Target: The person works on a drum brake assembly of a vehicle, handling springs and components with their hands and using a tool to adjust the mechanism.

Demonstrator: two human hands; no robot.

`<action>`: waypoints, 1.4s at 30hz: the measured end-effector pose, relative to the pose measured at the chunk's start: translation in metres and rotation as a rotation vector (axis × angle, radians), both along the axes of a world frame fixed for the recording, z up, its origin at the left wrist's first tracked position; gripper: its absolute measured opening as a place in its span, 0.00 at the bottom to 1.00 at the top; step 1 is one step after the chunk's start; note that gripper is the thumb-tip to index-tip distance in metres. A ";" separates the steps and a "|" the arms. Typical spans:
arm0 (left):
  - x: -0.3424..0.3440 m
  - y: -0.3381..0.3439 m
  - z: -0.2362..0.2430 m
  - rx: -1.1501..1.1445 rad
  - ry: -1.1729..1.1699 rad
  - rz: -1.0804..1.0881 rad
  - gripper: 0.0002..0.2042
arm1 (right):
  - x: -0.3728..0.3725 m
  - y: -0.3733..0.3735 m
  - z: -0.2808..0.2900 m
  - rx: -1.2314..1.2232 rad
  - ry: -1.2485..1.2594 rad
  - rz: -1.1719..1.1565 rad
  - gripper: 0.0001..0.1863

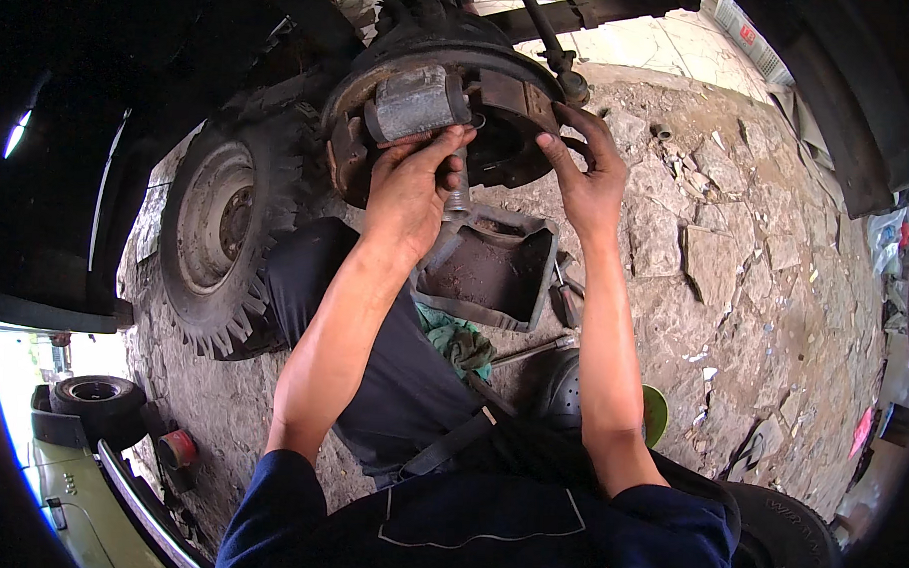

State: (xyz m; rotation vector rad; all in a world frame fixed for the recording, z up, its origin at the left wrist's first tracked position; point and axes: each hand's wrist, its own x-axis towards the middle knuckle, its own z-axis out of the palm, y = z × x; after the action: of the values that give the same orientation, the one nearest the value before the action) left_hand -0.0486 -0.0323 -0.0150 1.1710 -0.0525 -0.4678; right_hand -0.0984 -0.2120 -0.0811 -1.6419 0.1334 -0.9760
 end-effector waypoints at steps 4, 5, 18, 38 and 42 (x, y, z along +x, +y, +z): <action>-0.001 -0.001 -0.001 -0.036 -0.007 0.018 0.08 | -0.002 0.012 0.004 -0.012 -0.060 -0.258 0.12; -0.002 -0.002 -0.002 -0.042 -0.009 0.024 0.08 | -0.009 0.021 0.004 0.073 -0.023 -0.272 0.12; -0.001 0.005 -0.009 0.085 -0.100 -0.013 0.04 | 0.000 0.068 0.023 0.807 0.227 0.347 0.07; 0.001 0.023 -0.011 -0.059 -0.076 0.129 0.09 | 0.002 0.074 0.023 1.012 0.124 0.391 0.07; 0.002 0.024 -0.014 -0.026 -0.139 0.115 0.08 | 0.001 0.069 0.021 0.908 0.150 0.385 0.09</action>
State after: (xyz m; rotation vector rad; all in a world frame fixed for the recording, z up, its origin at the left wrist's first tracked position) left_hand -0.0465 -0.0086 -0.0293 1.1733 -0.1098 -0.2831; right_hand -0.0971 -0.1429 -0.0599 -0.8438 0.2990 -0.3844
